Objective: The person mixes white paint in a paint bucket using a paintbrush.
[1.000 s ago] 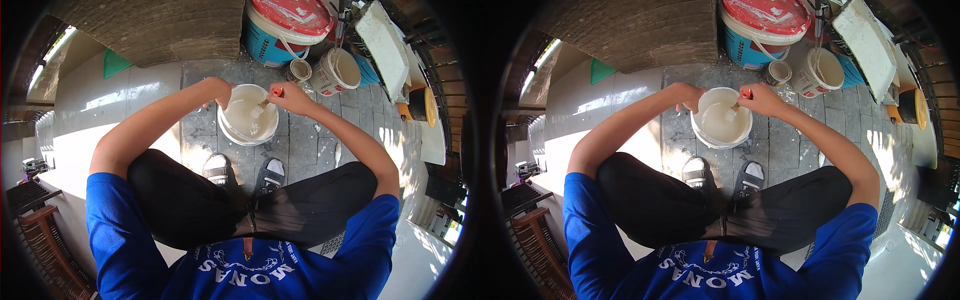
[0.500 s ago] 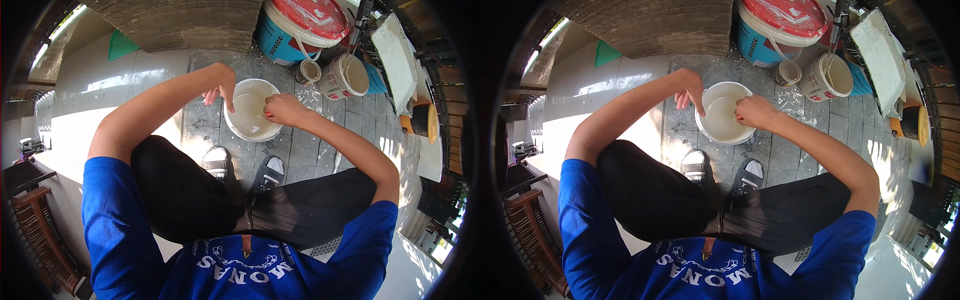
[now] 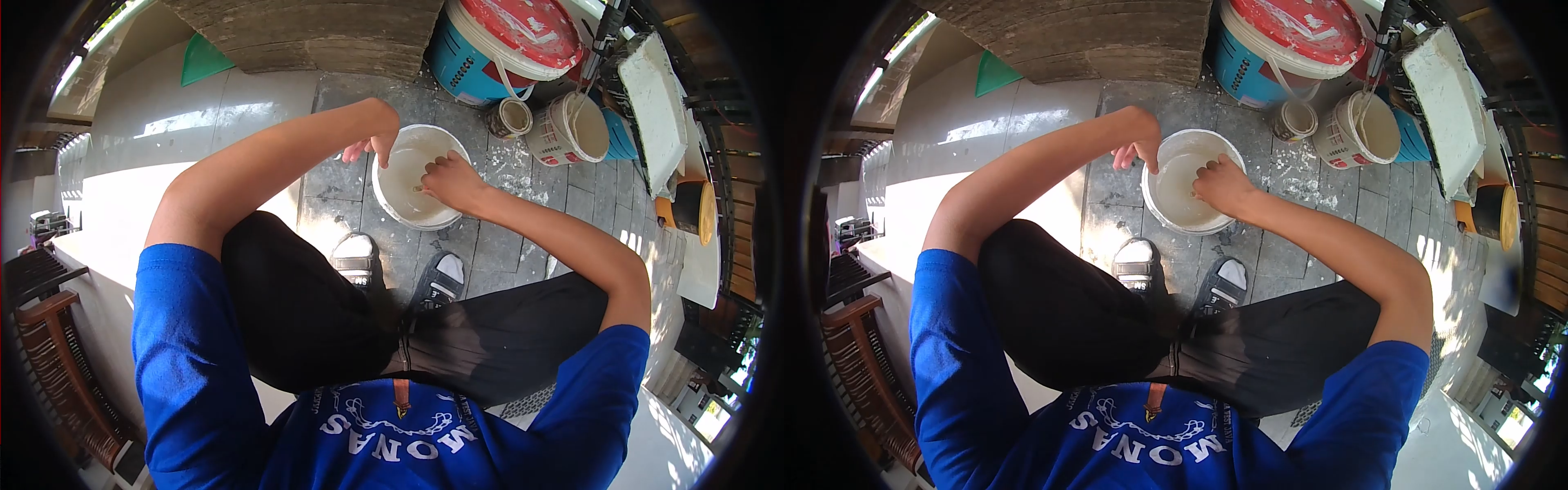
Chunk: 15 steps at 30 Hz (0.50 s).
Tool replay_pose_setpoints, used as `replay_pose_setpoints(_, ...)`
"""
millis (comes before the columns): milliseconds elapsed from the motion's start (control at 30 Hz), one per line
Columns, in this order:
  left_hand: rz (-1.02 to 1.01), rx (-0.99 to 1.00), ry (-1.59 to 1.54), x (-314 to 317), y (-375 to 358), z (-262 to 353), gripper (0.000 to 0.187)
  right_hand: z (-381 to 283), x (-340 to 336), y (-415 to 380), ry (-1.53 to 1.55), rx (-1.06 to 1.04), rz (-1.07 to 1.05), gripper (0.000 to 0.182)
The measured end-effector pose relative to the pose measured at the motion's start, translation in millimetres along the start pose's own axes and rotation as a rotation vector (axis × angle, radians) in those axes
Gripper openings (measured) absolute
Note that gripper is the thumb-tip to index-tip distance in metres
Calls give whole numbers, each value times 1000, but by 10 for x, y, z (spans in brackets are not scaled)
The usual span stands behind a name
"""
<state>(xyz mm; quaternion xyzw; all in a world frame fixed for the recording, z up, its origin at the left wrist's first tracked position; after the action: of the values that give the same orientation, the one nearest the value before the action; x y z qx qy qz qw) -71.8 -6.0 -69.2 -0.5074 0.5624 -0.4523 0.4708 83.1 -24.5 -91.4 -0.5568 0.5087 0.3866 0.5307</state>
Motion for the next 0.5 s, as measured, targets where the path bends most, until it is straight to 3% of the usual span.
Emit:
replay_pose_setpoints(100,0,-6,0,-2,19,4,70,2,68,-7,-78,15,-124,20)
replay_pose_setpoints(200,13,2,0,-9,19,-1,69,-29,23,-26,84,32,-156,21)
replay_pose_setpoints(500,51,20,-4,15,-94,-21,67,316,-415,-191,743,352,122,26)
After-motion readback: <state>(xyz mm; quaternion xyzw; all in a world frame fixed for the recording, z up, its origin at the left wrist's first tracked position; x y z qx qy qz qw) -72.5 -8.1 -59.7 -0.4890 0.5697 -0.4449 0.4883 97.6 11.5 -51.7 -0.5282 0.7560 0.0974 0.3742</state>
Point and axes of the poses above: each hand's wrist, its own y-axis towards the middle knuckle, its own x-axis out of the palm, z = x × y, the point moved 5 cm from there along y, towards the middle knuckle, and after that the axes turned 5 degrees about -x, right-handed, at the moved point
